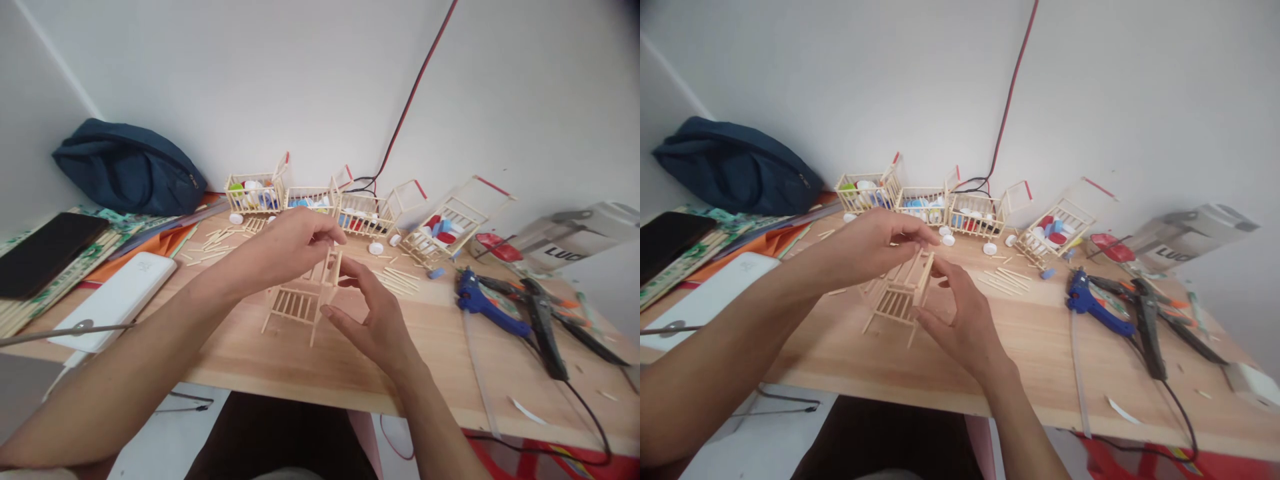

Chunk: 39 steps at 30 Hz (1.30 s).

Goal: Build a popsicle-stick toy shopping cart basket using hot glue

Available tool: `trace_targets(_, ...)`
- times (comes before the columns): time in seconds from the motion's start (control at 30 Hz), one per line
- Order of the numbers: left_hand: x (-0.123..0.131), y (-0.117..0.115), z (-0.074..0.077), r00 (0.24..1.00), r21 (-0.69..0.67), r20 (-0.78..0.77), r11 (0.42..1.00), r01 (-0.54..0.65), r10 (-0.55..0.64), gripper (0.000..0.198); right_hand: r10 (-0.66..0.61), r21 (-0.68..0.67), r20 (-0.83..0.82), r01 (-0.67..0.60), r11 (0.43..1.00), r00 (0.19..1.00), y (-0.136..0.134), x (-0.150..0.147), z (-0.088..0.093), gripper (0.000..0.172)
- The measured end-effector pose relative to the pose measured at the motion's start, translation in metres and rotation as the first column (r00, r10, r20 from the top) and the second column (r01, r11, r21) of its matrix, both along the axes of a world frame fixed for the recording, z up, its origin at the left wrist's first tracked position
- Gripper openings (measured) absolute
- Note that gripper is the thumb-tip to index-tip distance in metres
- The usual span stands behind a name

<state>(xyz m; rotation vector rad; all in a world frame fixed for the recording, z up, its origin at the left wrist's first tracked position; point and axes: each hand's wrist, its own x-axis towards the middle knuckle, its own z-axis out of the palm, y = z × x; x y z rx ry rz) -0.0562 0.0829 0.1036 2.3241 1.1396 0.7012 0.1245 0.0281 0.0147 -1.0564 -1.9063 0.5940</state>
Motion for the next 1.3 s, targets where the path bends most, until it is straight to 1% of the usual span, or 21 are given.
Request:
trace_targets(0.13,-0.001,-0.001,-0.001,0.999,0.062,0.028,0.998,-0.017,0.015,0.028,0.004,0.009,0.001,-0.004,1.000,1.000,0.002,0.000,0.000,0.061)
trace_targets(0.2,-0.005,-0.002,-0.001,0.996,0.122,0.074,0.991,-0.050,0.041,0.027,0.004,0.014,-0.002,-0.004,1.000,1.000,0.004,0.000,-0.001,0.061)
trace_targets(0.27,-0.013,-0.004,-0.002,0.987,0.147,0.141,0.985,-0.094,0.073,0.029,-0.002,0.015,-0.013,0.002,1.000,1.000,0.005,0.000,-0.002,0.061)
trace_targets(0.33,-0.024,-0.006,-0.005,0.976,0.098,0.196,0.988,-0.119,0.098,0.039,-0.006,0.009,-0.026,0.006,1.000,1.000,0.007,0.000,-0.003,0.060)
trace_targets(0.43,-0.042,-0.011,-0.019,0.960,-0.064,0.261,0.994,-0.084,0.097,0.058,-0.013,0.009,-0.027,0.013,1.000,1.000,0.008,0.001,-0.004,0.061)
trace_targets(0.5,-0.048,-0.016,-0.031,0.939,-0.103,0.335,0.993,-0.051,0.083,0.059,-0.021,0.015,-0.016,0.022,1.000,1.000,0.009,0.001,-0.004,0.061)
trace_targets(0.53,-0.049,-0.019,-0.037,0.930,-0.090,0.359,0.995,-0.043,0.072,0.057,-0.024,0.016,-0.010,0.024,1.000,1.000,0.009,0.002,-0.005,0.061)
trace_targets(0.6,-0.047,-0.026,-0.045,0.933,-0.012,0.355,0.998,-0.057,0.058,0.049,-0.020,0.008,-0.005,0.020,1.000,1.000,0.010,0.002,-0.005,0.062)
trace_targets(0.67,-0.042,-0.032,-0.050,0.957,0.108,0.288,0.991,-0.073,0.039,0.035,-0.004,-0.005,-0.012,0.004,1.000,1.000,0.010,0.002,-0.006,0.062)
trace_targets(0.77,-0.033,-0.034,-0.053,0.981,0.292,0.196,0.955,-0.057,-0.002,0.018,0.013,-0.025,-0.022,-0.014,1.000,1.000,0.010,0.002,-0.006,0.063)
trace_targets(0.87,-0.028,-0.031,-0.058,0.980,0.412,0.197,0.909,-0.066,-0.018,0.015,0.013,-0.023,-0.025,-0.014,1.000,1.000,0.011,0.002,-0.005,0.064)
trace_targets(0.97,-0.026,-0.026,-0.063,0.967,0.514,0.247,0.854,-0.079,-0.059,0.014,0.017,-0.016,-0.032,-0.017,1.000,0.999,0.011,0.002,-0.006,0.063)
trace_targets(1.07,-0.024,-0.024,-0.067,0.953,0.579,0.280,0.812,-0.074,-0.113,0.014,0.020,-0.019,-0.039,-0.021,1.000,0.999,0.012,0.002,-0.008,0.062)
trace_targets(1.13,-0.024,-0.024,-0.068,0.951,0.591,0.283,0.803,-0.072,-0.124,0.014,0.022,-0.016,-0.042,-0.022,1.000,0.999,0.013,0.002,-0.009,0.061)
trace_targets(1.3,-0.023,-0.023,-0.071,0.953,0.593,0.284,0.800,-0.087,-0.107,0.013,0.026,-0.022,-0.056,-0.027,0.999,0.998,0.014,0.003,-0.012,0.061)
